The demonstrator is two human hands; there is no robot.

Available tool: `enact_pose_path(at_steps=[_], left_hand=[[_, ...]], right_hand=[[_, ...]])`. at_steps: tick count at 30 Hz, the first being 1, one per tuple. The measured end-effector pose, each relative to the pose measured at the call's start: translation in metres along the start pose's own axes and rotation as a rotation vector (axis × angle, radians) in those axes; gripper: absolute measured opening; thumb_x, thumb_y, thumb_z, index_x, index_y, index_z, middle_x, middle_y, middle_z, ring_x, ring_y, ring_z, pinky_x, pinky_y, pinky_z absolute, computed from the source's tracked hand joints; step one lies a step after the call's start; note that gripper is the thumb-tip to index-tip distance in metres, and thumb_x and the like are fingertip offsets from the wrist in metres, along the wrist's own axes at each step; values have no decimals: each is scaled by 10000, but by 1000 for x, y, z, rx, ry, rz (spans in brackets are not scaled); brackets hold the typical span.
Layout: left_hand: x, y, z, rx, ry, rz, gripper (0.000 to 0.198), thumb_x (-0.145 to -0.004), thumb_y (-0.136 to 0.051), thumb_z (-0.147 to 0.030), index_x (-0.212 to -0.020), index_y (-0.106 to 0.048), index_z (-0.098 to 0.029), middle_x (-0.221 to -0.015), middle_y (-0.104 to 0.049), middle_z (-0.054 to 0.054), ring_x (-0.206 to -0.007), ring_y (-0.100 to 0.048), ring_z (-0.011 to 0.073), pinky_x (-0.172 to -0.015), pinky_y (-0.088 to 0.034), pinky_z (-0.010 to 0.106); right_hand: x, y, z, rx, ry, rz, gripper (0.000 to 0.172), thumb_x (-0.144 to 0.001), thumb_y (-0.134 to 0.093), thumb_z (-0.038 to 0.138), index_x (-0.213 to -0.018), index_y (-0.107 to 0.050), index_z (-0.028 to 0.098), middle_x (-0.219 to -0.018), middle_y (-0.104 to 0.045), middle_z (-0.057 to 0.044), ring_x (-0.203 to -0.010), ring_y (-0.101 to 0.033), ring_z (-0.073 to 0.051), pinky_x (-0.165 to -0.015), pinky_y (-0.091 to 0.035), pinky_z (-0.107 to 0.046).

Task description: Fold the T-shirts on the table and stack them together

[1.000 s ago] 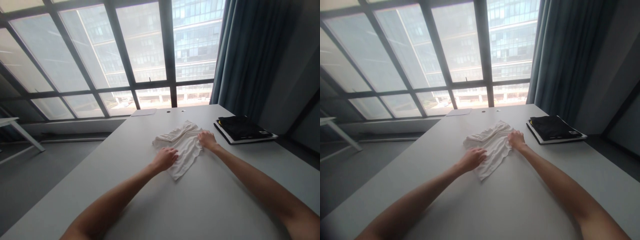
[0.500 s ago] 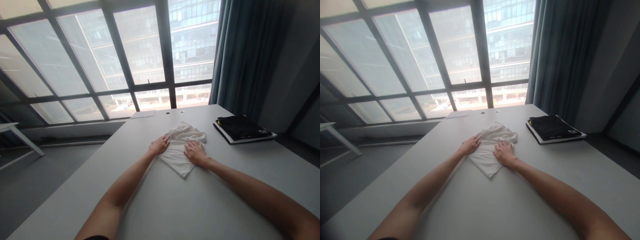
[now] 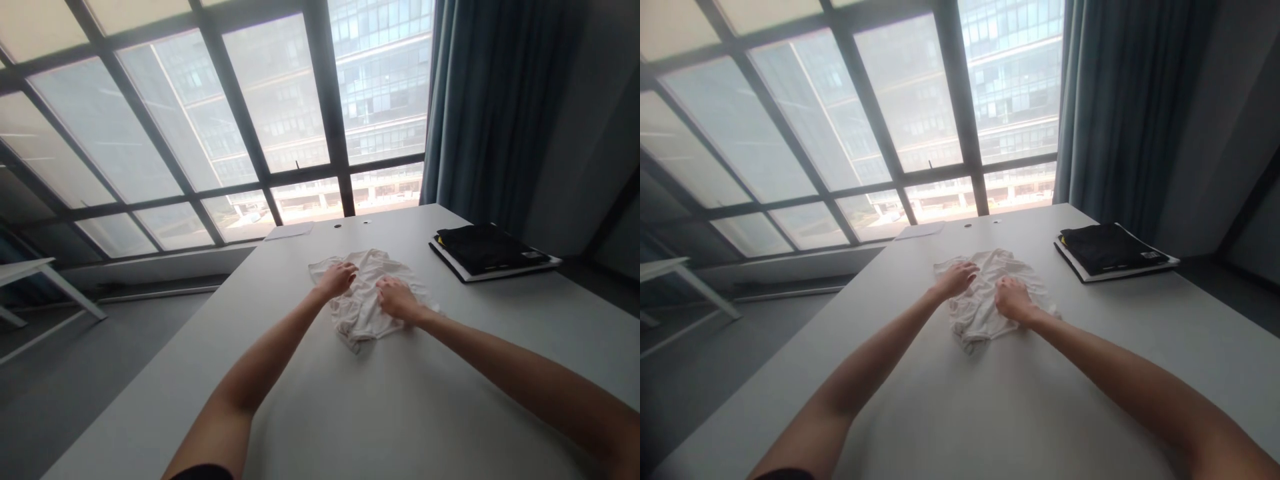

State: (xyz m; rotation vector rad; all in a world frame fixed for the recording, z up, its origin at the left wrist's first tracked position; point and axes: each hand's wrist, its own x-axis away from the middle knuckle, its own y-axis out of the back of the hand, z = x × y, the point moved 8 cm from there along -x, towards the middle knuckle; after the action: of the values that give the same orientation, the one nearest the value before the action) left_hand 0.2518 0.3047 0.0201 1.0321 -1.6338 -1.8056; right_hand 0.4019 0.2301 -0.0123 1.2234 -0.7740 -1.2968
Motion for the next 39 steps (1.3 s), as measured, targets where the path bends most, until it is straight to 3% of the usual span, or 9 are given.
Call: enact_pose_path(at_steps=[3, 7, 13, 16, 19, 24, 31, 35, 39], left_hand=[[1, -25, 8, 68, -74, 48, 367, -984, -551, -383, -1334, -634, -313, -1475, -553, 50, -1418, -433, 266, -1180, -327, 468], [11, -54, 35, 96, 182, 35, 444, -1034, -415, -401, -1442, -539, -280, -1539, -482, 84, -1454, -375, 308, -1179, -285, 568], [20, -67, 29, 26, 373, 9, 526, -1011, -387, -545, -1360, -594, -210, -1517, -467, 217, -1409, -374, 471, -1025, -271, 791], [11, -51, 32, 8, 332, -34, 439, -997, -450, -524, -1248, -665, -236, -1489, -512, 176, -1422, -364, 444, -1071, -223, 774], [1, -24, 50, 27, 220, -109, 390, -1029, -401, -365, -1296, -641, -215, -1519, -486, 128, -1441, -382, 322, -1189, -227, 597], [8, -22, 94, 68, 136, 6, 378, -1006, -449, -316, -1296, -660, -198, -1392, -628, 64, -1327, -536, 198, -1157, -362, 310], [54, -44, 96, 12, 290, 10, 443, -1046, -347, -379, -1358, -594, -184, -1457, -565, 128, -1384, -476, 267, -1176, -312, 458], [68, -37, 78, 6, 286, -21, 381, -1034, -393, -403, -1251, -649, -223, -1405, -607, 106, -1325, -526, 261, -1149, -345, 459], [71, -28, 74, 50, 152, -43, 414, -1008, -456, -437, -1341, -610, -244, -1507, -517, 78, -1408, -439, 269, -1182, -302, 482]], right_hand=[[23, -31, 9, -34, -125, 75, 597, -983, -426, 465, -1516, -417, 196, -1601, -335, -209, -1456, -283, -413, -1095, -229, -667], [24, -51, -4, -40, -78, 119, 686, -994, -364, 548, -1579, -324, 191, -1671, -153, -193, -1539, -51, -376, -1130, -35, -711], [-17, -27, -50, -22, 283, 173, 603, -990, -403, 549, -1532, -427, 286, -1655, -276, -99, -1528, -189, -303, -1190, -130, -586], [-34, 0, -75, 42, 177, 61, 498, -953, -534, 418, -1423, -566, 256, -1591, -401, -118, -1457, -324, -320, -1168, -209, -542], [-30, 17, -77, 56, -46, -118, 389, -959, -487, 247, -1308, -646, 181, -1447, -544, -159, -1313, -461, -304, -1098, -314, -448], [-4, -13, -45, 33, -127, -67, 381, -989, -460, 348, -1263, -654, 168, -1332, -597, -189, -1201, -518, -325, -994, -399, -436], [-28, -11, -63, -105, 223, 21, 390, -1011, -442, 330, -1288, -664, 169, -1451, -566, -140, -1363, -473, -259, -1118, -345, -356], [-53, 12, -92, -144, 118, -42, 339, -1001, -430, 273, -1038, -742, 147, -1240, -702, -138, -1211, -599, -257, -1016, -431, -329], [-41, 21, -77, -142, -32, -131, 423, -1037, -348, 363, -1149, -703, 164, -1211, -709, -141, -1136, -634, -254, -952, -450, -325]])
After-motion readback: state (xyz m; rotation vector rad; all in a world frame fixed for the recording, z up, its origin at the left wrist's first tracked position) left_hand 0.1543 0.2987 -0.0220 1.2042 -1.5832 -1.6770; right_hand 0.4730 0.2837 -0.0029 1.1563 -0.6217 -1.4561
